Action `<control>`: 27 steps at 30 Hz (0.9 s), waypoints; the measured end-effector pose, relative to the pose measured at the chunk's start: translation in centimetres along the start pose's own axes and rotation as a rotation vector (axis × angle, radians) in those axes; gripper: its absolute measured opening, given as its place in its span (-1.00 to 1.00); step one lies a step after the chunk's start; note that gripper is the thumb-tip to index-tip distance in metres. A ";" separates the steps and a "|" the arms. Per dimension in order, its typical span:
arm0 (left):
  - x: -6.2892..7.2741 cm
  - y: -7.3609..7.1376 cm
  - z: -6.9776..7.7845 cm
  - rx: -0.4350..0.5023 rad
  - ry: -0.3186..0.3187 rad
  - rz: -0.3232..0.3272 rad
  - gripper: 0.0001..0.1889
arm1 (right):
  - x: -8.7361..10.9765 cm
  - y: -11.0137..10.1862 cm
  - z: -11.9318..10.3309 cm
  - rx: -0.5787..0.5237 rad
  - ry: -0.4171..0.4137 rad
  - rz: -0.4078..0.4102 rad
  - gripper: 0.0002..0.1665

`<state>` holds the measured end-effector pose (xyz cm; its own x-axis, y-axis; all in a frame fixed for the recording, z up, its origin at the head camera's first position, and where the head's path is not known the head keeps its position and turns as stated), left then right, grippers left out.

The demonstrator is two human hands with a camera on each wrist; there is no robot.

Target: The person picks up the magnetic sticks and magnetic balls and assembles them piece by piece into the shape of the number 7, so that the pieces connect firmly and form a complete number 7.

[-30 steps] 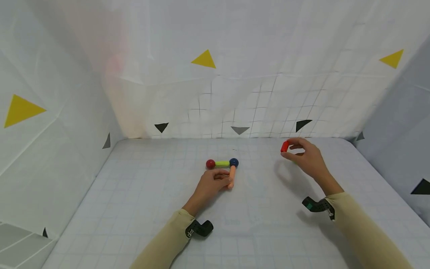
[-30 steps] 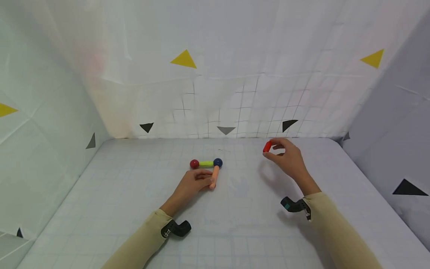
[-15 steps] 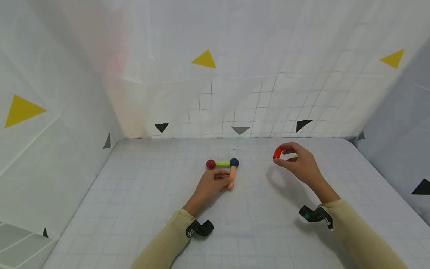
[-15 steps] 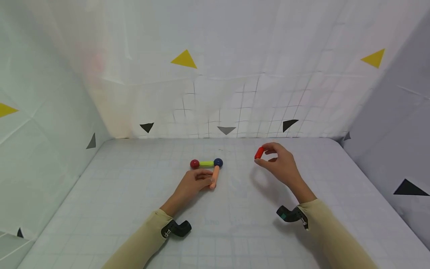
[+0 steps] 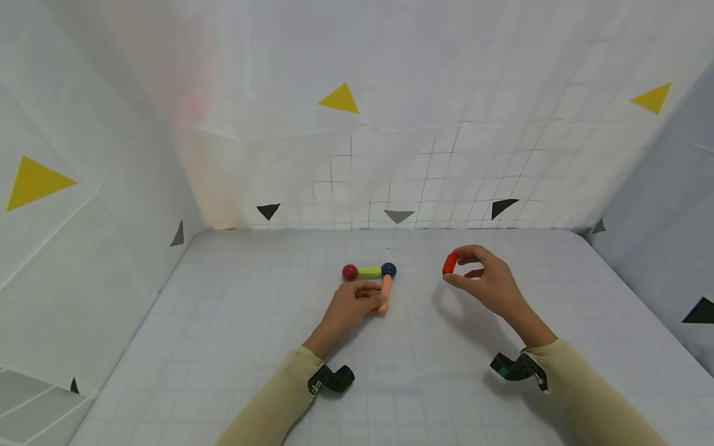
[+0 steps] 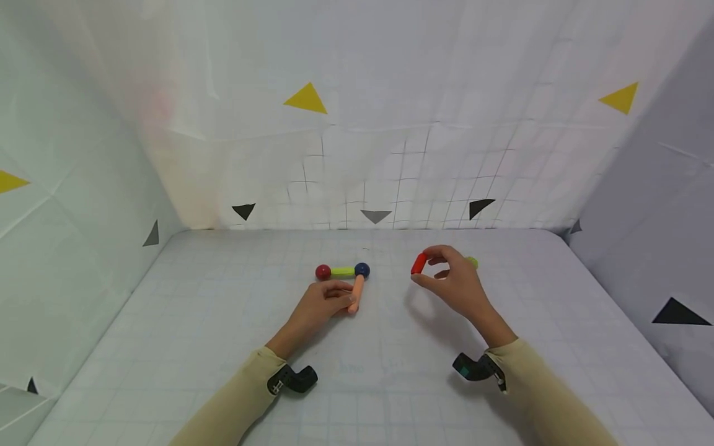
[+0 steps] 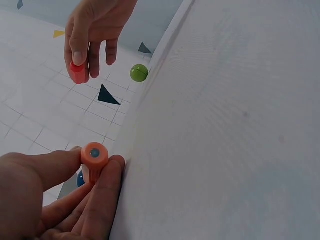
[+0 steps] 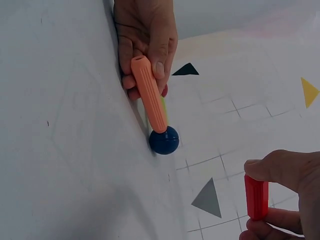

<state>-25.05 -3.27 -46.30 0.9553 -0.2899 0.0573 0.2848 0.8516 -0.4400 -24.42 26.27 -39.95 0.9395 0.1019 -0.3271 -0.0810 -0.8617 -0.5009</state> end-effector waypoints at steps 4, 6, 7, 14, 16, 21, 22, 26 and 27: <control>0.0 0.0 0.0 0.005 -0.004 -0.002 -0.66 | 0.3 0.6 -0.5 -0.009 -0.023 -0.004 -0.37; 0.0 0.0 0.0 0.009 -0.006 -0.002 -0.66 | 0.4 0.8 -0.7 -0.014 -0.027 -0.010 -0.37; 0.0 0.0 0.0 0.011 -0.005 -0.002 -0.66 | 0.5 0.9 -0.8 -0.020 -0.024 -0.014 -0.37; 0.0 -0.1 0.1 0.011 0.004 0.004 -0.67 | 0.9 1.9 -1.8 -0.058 -0.011 -0.035 -0.37; 0.0 -0.1 0.1 0.011 0.003 0.005 -0.67 | 1.0 2.0 -1.9 -0.065 -0.022 -0.039 -0.38; -0.1 0.0 0.0 0.007 -0.006 0.005 -0.67 | 1.2 2.6 -2.0 -0.075 -0.048 -0.052 -0.39; -0.1 0.0 0.0 0.005 -0.008 0.006 -0.67 | 1.3 2.7 -2.0 -0.076 -0.051 -0.055 -0.39; -0.1 0.1 0.0 -0.002 -0.015 0.009 -0.67 | 1.6 3.3 -2.2 -0.096 -0.049 -0.073 -0.39; -0.1 0.1 0.0 -0.003 -0.015 0.010 -0.66 | 1.7 3.4 -2.3 -0.100 -0.049 -0.077 -0.39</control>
<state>-25.08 -3.18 -46.30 0.9593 -0.2744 0.0666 0.2748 0.8530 -0.4437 -22.36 22.35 -40.37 0.9240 0.1919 -0.3308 0.0268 -0.8953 -0.4446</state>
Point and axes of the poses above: each hand's wrist, its own x-axis away from the middle knuckle, its own y-axis out of the palm, z = x × y, the point moved 2 cm from there along -x, towards the middle knuckle, and after that the axes turned 14 degrees about -x, right-handed, at the moved point
